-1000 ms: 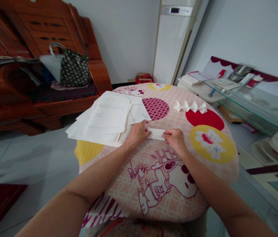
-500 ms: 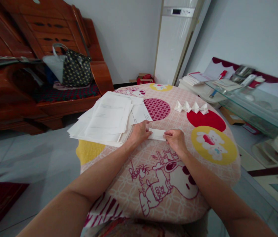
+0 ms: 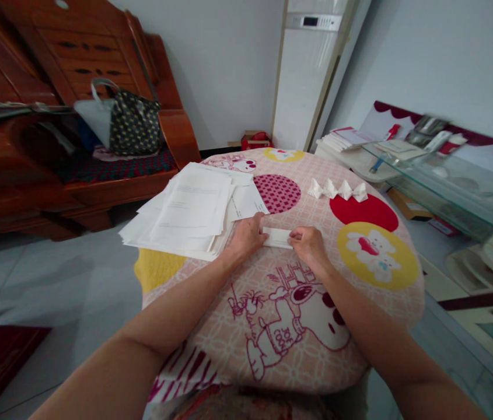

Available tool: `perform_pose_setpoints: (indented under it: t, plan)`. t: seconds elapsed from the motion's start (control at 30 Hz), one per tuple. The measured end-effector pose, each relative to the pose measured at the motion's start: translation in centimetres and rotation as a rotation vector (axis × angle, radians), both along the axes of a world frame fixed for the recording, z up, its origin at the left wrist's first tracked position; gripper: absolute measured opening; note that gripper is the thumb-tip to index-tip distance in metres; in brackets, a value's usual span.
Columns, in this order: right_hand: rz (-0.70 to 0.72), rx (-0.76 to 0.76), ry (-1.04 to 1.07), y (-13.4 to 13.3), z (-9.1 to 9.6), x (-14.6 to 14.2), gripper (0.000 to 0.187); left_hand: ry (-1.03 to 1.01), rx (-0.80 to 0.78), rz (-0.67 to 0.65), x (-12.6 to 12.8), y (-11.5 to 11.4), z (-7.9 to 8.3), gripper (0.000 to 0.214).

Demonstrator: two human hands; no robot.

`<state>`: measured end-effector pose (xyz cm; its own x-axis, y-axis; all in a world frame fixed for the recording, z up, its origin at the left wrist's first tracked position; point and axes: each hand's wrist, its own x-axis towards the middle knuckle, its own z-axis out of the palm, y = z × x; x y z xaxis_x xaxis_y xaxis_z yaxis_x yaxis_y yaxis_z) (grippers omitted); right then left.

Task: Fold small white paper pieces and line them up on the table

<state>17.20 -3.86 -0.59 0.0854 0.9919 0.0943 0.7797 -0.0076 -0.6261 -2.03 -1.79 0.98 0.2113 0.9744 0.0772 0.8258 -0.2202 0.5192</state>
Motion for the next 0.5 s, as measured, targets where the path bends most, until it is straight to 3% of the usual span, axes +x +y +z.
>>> perform_pose_setpoints:
  t: [0.13,0.23,0.5]
  plan:
    - [0.016,0.018,-0.007,0.0,0.0,0.2,0.011,-0.05,0.128,-0.164,-0.2,0.7,-1.1,0.044]
    - [0.022,0.011,0.005,0.0,0.2,0.4,0.009,-0.081,0.112,-0.307,-0.1,1.3,-1.6,0.031]
    - [0.016,-0.043,0.013,0.1,0.7,0.4,0.01,-0.061,0.023,-0.245,0.8,0.4,-1.2,0.032]
